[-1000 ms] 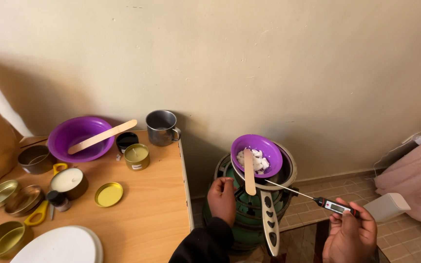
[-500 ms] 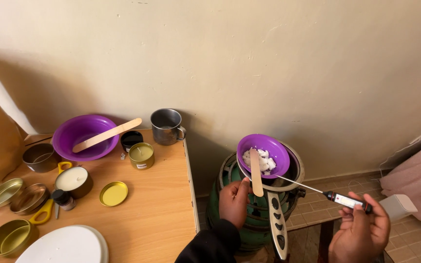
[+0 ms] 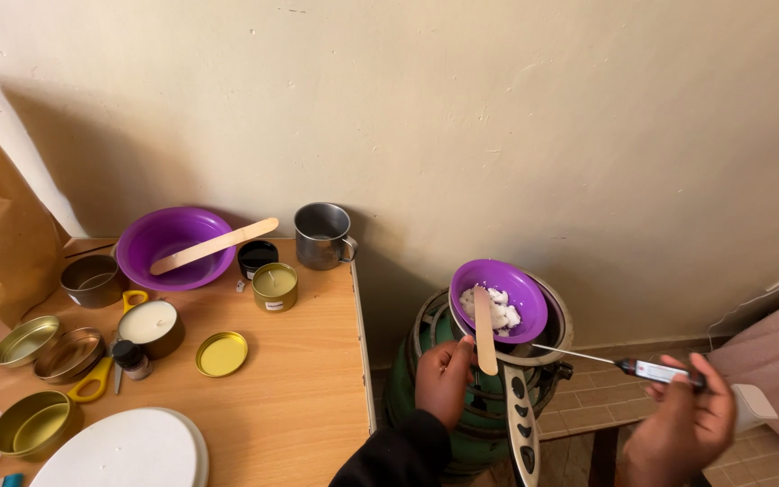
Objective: Stirring wax flakes in a bowl over a heat source and checking the temperature with a digital thermometer
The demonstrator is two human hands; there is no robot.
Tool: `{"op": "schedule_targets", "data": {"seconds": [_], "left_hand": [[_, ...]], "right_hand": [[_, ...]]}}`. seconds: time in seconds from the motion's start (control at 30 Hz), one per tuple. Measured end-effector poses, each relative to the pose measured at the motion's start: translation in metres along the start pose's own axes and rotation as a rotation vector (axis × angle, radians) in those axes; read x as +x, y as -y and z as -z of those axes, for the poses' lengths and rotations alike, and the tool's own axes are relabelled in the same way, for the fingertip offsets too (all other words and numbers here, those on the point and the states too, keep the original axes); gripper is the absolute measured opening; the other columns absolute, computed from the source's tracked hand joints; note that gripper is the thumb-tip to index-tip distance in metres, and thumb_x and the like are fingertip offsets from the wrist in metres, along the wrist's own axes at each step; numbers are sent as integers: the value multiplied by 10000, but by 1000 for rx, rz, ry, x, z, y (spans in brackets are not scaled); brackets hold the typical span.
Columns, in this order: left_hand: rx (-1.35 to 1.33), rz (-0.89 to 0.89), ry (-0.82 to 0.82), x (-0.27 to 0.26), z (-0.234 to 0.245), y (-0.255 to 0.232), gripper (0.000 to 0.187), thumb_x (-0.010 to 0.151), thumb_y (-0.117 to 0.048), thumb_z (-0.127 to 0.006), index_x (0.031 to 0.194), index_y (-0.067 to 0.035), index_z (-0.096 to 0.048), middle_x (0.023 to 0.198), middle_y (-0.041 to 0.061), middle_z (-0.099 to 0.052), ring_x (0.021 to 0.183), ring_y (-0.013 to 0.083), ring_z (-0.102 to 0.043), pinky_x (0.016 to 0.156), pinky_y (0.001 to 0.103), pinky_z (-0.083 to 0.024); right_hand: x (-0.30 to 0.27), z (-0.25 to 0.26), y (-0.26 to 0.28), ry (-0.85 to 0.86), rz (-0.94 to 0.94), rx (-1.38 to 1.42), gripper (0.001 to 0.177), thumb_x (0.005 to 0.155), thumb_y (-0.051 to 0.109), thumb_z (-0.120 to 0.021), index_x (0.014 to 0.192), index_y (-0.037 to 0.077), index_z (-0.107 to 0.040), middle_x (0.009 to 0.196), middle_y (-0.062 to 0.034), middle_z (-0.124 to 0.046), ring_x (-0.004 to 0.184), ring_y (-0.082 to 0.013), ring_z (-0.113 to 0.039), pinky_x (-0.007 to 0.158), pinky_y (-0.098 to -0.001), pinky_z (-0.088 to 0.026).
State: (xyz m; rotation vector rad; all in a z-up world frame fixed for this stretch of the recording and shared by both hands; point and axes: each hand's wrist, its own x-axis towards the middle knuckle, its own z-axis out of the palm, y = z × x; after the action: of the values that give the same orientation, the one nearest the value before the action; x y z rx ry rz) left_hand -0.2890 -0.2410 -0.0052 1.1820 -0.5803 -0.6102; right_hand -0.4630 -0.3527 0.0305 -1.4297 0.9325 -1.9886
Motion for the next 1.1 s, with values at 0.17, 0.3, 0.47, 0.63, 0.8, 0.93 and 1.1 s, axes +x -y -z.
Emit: {"op": "schedule_targets", "data": {"seconds": [0.17,0.3,0.47,0.63,0.8,0.93,1.1], "left_hand": [[29,-94,82,0,-1,1,488,939,-353,-554,519,-153,-409,515,-6,-412,497,113,-381,543,301,-305],[4,-45,116,-2,-1,-3,450,914,-287,-643,576,-173,-369,569,-35,-354,539,91,-332,547,298,-278],[-34,60,60,-3,-2,-9,331,883,-211,-677,607,-132,-515,592,-25,-453,561,93,-410,566,305,-367],[-25,60,23,0,-4,0,323,890,-198,-669,608,-126,-528,581,-29,-433,555,92,-396,557,305,-364],[-53,30,6,1,-3,1,319,934,-216,-621,642,-113,-545,572,-21,-388,531,95,-355,521,294,-326],[-22,22,4,1,-2,-7,359,960,-249,-579,630,-124,-510,574,-2,-408,529,109,-346,528,305,-304],[33,135,-107,-2,0,-16,402,932,-377,-479,703,-101,-661,571,1,-467,579,137,-482,649,315,-419]], "right_hand": [[-11,-13,1,183,-120,-9,294,976,-39,-510,1266,3,-530,1098,-147,-633,790,-125,-560,686,-209,-487],[-12,-21,-6,286,-222,-35,291,969,8,-503,1259,23,-512,1113,-147,-632,825,-117,-557,722,-225,-482],[-11,-25,-13,317,-285,-28,290,955,44,-517,1245,50,-503,1120,-129,-638,875,-123,-572,713,-227,-469],[-12,-27,-6,356,-314,-45,301,955,30,-497,1254,41,-467,1141,-133,-634,898,-149,-567,708,-257,-463],[-12,-28,-16,361,-364,-63,260,957,18,-482,1214,32,-451,1166,-133,-630,902,-175,-565,704,-264,-476],[-13,-26,-14,351,-370,-56,222,956,13,-488,1175,34,-462,1172,-130,-630,932,-187,-576,723,-260,-484],[-14,-23,-18,340,-369,-73,293,934,29,-534,1227,42,-541,1149,-97,-618,926,-144,-568,737,-273,-495]]}}
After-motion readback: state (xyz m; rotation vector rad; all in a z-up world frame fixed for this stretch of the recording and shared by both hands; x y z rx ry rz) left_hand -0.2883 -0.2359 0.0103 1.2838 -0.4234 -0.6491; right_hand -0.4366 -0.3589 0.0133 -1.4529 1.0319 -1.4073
